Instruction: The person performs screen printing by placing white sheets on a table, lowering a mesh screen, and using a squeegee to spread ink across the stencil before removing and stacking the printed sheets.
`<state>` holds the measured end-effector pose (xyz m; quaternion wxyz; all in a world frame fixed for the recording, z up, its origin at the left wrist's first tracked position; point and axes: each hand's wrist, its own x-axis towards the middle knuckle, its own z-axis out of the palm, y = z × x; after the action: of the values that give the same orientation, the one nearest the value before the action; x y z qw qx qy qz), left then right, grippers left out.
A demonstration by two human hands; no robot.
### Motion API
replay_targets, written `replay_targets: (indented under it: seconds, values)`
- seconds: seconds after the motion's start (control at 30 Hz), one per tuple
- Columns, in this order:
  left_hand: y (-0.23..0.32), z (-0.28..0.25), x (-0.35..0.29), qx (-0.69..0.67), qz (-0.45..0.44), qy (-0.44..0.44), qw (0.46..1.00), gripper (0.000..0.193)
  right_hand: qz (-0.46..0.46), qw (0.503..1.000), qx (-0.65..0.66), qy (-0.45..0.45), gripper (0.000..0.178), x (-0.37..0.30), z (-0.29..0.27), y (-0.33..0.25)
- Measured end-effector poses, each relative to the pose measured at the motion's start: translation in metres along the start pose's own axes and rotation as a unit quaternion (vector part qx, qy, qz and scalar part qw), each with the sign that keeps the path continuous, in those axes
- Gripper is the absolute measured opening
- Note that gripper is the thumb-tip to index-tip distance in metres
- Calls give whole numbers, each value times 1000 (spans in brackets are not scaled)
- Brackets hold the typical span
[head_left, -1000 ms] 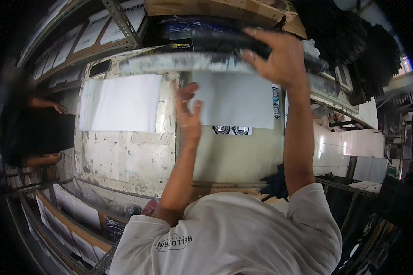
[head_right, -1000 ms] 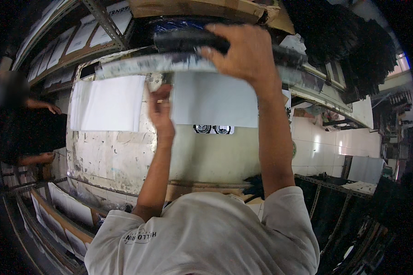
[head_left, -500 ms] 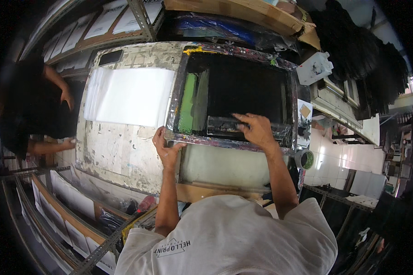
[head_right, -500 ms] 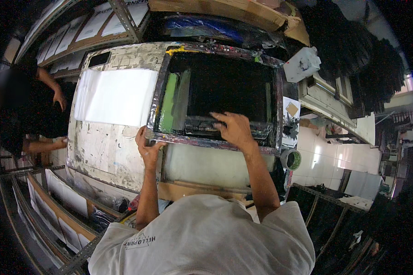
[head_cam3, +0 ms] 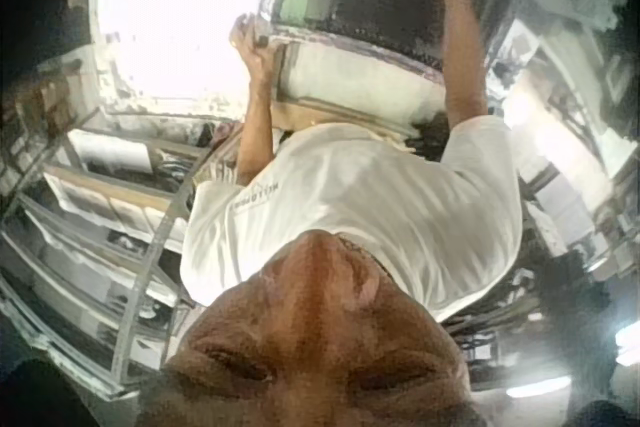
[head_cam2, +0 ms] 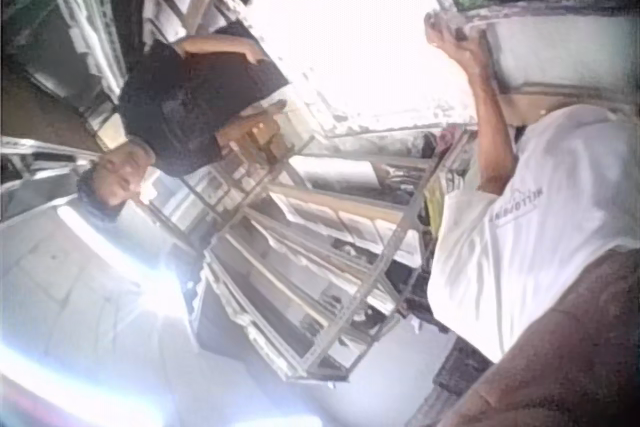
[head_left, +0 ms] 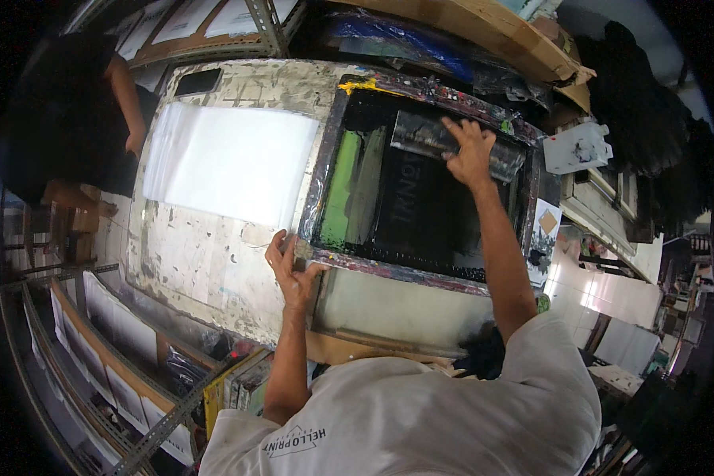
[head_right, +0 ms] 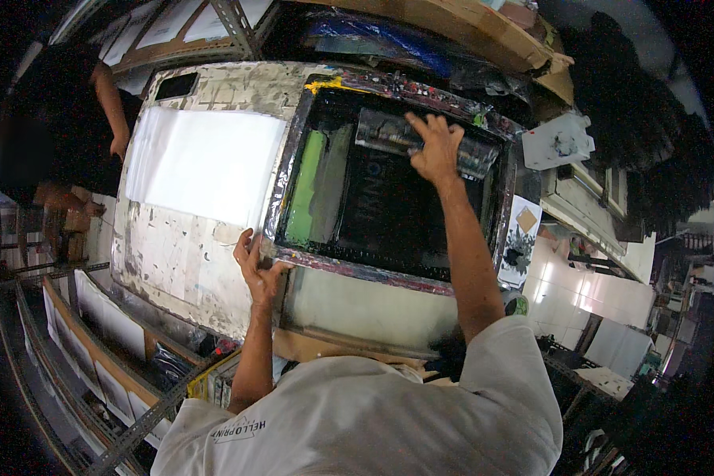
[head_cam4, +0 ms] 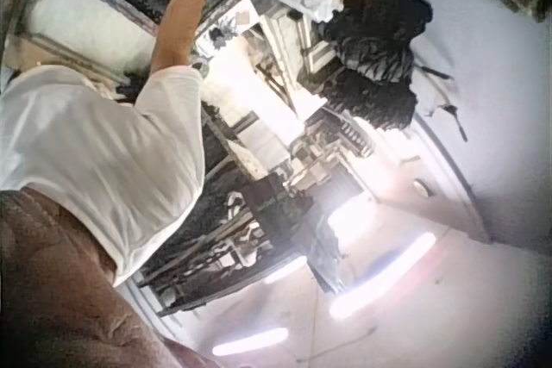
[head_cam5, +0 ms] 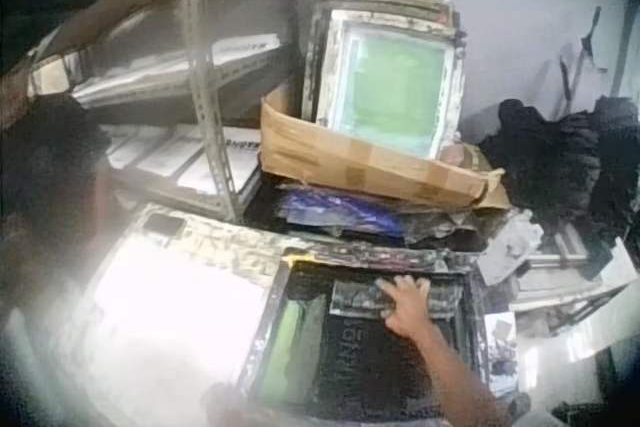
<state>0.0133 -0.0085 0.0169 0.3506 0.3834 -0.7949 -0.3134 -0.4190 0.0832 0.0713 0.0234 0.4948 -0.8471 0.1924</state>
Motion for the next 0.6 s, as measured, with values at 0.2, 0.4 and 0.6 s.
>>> replay_targets:
  seconds: [0.2, 0.4, 0.6]
  values:
    - [1, 3, 0, -32, 6, 21, 999, 91, -28, 999, -18, 23, 70, 65, 5, 31]
    - [-4, 1, -3, -60, -15, -1, 998, 87, -42, 999, -20, 26, 55, 70, -4, 30]
    - [-3, 5, -10, -152, -111, -7, 982, 79, -58, 994, -62, 67, 47, 0, -5, -5]
